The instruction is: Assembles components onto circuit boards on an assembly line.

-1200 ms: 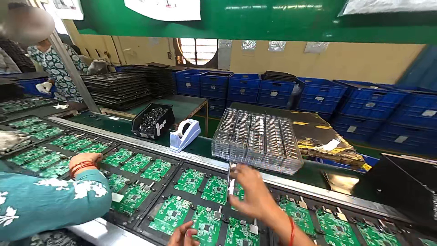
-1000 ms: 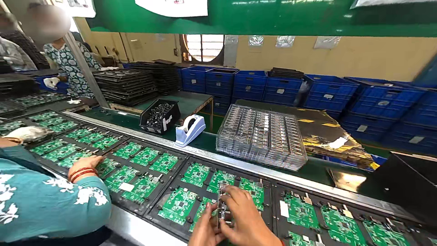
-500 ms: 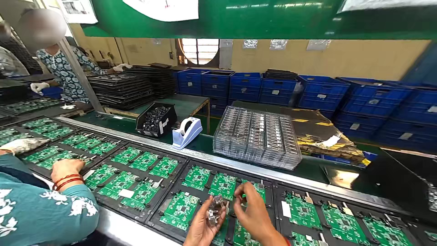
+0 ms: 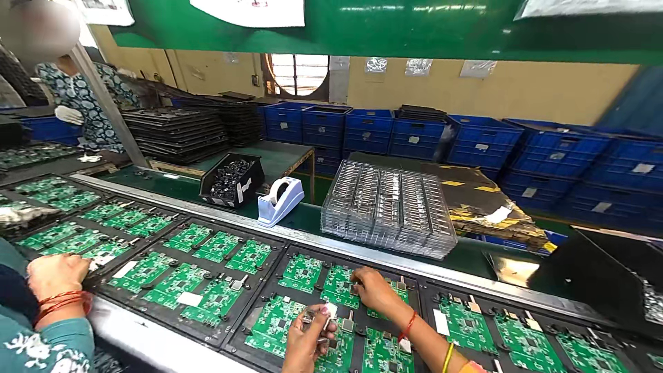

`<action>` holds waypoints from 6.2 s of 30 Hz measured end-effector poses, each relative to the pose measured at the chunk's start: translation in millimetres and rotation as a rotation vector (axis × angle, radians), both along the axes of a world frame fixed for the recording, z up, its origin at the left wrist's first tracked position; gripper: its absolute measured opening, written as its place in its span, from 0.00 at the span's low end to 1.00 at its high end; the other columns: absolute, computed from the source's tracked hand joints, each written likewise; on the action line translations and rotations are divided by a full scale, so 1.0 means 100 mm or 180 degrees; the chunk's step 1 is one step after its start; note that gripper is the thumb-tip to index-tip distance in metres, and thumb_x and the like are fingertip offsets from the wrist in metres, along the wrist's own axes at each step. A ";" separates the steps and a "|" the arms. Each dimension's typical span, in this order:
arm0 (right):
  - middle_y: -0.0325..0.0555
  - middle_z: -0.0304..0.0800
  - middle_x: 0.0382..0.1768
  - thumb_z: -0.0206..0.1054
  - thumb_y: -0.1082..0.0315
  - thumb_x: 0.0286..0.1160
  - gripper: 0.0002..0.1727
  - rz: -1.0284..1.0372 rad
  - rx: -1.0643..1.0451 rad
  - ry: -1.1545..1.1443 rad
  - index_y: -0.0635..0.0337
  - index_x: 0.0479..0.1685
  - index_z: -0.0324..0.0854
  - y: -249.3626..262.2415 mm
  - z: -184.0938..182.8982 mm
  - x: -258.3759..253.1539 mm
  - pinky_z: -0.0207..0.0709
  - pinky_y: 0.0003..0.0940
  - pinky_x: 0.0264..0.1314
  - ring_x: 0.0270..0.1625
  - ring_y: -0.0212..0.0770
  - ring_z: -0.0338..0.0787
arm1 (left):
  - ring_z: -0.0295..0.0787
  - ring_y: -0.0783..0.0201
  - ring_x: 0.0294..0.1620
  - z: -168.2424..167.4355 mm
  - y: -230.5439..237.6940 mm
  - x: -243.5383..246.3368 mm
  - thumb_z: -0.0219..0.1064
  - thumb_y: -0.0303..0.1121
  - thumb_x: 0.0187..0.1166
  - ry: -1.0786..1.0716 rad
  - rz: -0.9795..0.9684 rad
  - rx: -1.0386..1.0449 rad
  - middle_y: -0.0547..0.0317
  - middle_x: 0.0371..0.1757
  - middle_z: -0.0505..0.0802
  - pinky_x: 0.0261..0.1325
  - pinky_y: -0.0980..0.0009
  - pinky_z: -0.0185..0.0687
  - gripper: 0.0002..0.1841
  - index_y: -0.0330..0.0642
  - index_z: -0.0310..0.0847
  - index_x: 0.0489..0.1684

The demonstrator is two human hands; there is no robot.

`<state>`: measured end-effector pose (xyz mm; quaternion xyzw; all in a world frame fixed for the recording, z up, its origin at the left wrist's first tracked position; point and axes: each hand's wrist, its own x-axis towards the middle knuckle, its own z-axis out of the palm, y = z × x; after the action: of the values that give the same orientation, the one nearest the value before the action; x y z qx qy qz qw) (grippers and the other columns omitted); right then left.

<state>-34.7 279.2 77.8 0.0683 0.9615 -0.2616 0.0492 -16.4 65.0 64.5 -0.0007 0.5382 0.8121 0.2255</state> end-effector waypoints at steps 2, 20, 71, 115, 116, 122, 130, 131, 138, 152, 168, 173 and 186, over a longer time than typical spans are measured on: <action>0.67 0.82 0.65 0.58 0.74 0.81 0.17 0.0039 0.0148 -0.0039 0.70 0.63 0.84 -0.02 -0.04 -0.01 0.74 0.50 0.75 0.69 0.60 0.83 | 0.86 0.74 0.21 -0.03 0.00 -0.01 0.59 0.25 0.87 0.0026 0.0032 0.0004 0.59 0.26 0.90 0.20 0.83 0.77 0.06 0.33 0.80 0.51; 0.63 0.81 0.68 0.63 0.66 0.79 0.18 -0.0096 0.0711 0.0127 0.62 0.62 0.87 0.36 -0.10 -0.06 0.70 0.56 0.74 0.71 0.61 0.80 | 0.91 0.71 0.29 -0.06 0.00 0.02 0.63 0.21 0.82 0.0288 -0.0090 -0.0067 0.57 0.32 0.94 0.27 0.79 0.84 0.06 0.32 0.81 0.50; 0.56 0.86 0.62 0.72 0.71 0.71 0.18 0.0090 -0.2346 0.1986 0.73 0.58 0.85 -0.75 -0.06 0.47 0.88 0.28 0.60 0.55 0.35 0.92 | 0.96 0.65 0.32 -0.06 -0.04 -0.03 0.29 0.41 0.96 -0.0206 0.0374 0.0960 0.49 0.41 0.97 0.26 0.78 0.86 0.26 0.35 0.70 0.71; 0.44 0.87 0.62 0.72 0.65 0.75 0.16 0.0360 -0.3204 0.0768 0.65 0.55 0.87 -0.51 0.08 0.72 0.84 0.26 0.60 0.58 0.29 0.88 | 0.89 0.74 0.27 -0.10 -0.05 0.02 0.66 0.26 0.77 0.0233 -0.0398 0.0657 0.56 0.39 0.94 0.24 0.82 0.80 0.24 0.35 0.66 0.72; 0.43 0.87 0.62 0.73 0.65 0.73 0.15 0.0369 -0.3302 0.0789 0.65 0.52 0.86 -0.52 0.09 0.71 0.84 0.26 0.60 0.59 0.29 0.88 | 0.89 0.74 0.28 -0.10 -0.05 0.02 0.66 0.26 0.77 0.0144 -0.0414 0.0723 0.56 0.40 0.94 0.24 0.82 0.81 0.24 0.35 0.66 0.72; 0.49 0.89 0.57 0.75 0.71 0.71 0.15 -0.0437 -0.2090 0.1246 0.66 0.55 0.85 -0.15 0.29 0.44 0.89 0.33 0.53 0.47 0.36 0.93 | 0.95 0.54 0.57 -0.15 -0.04 -0.05 0.48 0.16 0.77 -0.0310 -0.0138 0.1242 0.41 0.60 0.92 0.59 0.66 0.92 0.23 0.32 0.64 0.72; 0.61 0.83 0.64 0.66 0.73 0.76 0.17 -0.0484 0.0091 0.0529 0.67 0.63 0.86 0.31 -0.02 0.06 0.82 0.41 0.67 0.60 0.50 0.89 | 0.89 0.54 0.67 -0.15 -0.02 -0.06 0.47 0.11 0.72 -0.0237 -0.0062 0.1065 0.43 0.71 0.86 0.67 0.59 0.86 0.30 0.31 0.61 0.79; 0.61 0.83 0.64 0.66 0.71 0.77 0.18 -0.0423 0.0264 0.0428 0.66 0.63 0.85 0.32 -0.04 0.04 0.80 0.44 0.69 0.62 0.53 0.88 | 0.89 0.53 0.67 -0.14 -0.02 -0.06 0.48 0.11 0.73 -0.0267 -0.0085 0.1046 0.43 0.71 0.86 0.67 0.59 0.87 0.30 0.31 0.61 0.80; 0.60 0.84 0.63 0.64 0.67 0.77 0.18 -0.0186 0.0896 0.0112 0.59 0.62 0.89 0.40 -0.14 -0.09 0.72 0.55 0.72 0.69 0.59 0.82 | 0.91 0.50 0.66 -0.14 -0.02 -0.04 0.51 0.11 0.78 -0.0202 -0.0118 0.0960 0.41 0.68 0.89 0.63 0.59 0.90 0.28 0.32 0.60 0.81; 0.64 0.87 0.60 0.61 0.68 0.83 0.16 -0.0279 0.1149 0.0422 0.57 0.59 0.92 0.40 -0.25 0.19 0.73 0.57 0.71 0.67 0.63 0.84 | 0.96 0.61 0.36 -0.05 0.01 0.05 0.61 0.15 0.80 0.0199 0.0366 0.0405 0.49 0.44 0.93 0.43 0.70 0.95 0.11 0.27 0.77 0.57; 0.61 0.85 0.69 0.68 0.67 0.72 0.25 0.1095 0.0133 0.2609 0.66 0.71 0.79 -0.88 -0.14 0.42 0.81 0.54 0.67 0.68 0.57 0.88 | 0.68 0.81 0.11 -0.12 0.02 -0.03 0.54 0.29 0.91 0.0288 0.0885 0.0328 0.58 0.28 0.91 0.14 0.86 0.62 0.10 0.32 0.78 0.44; 0.55 0.92 0.61 0.66 0.62 0.78 0.16 0.0796 0.0581 0.3164 0.61 0.57 0.85 -1.01 -0.29 0.34 0.84 0.44 0.61 0.57 0.50 0.93 | 0.66 0.81 0.09 -0.10 0.02 -0.02 0.52 0.31 0.93 0.0294 0.0927 0.0292 0.62 0.22 0.87 0.12 0.87 0.61 0.14 0.35 0.78 0.37; 0.66 0.81 0.69 0.65 0.72 0.76 0.18 -0.0226 -0.0177 0.2021 0.70 0.62 0.86 -0.61 -0.07 -0.09 0.88 0.44 0.59 0.55 0.54 0.92 | 0.90 0.66 0.49 -0.17 -0.03 0.02 0.51 0.20 0.77 0.0640 0.0651 0.0294 0.49 0.66 0.86 0.45 0.73 0.87 0.22 0.28 0.72 0.71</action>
<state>-43.4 218.3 70.9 0.0155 0.9183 -0.2975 -0.2605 -14.5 61.7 47.1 0.0362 0.5173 0.8507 0.0863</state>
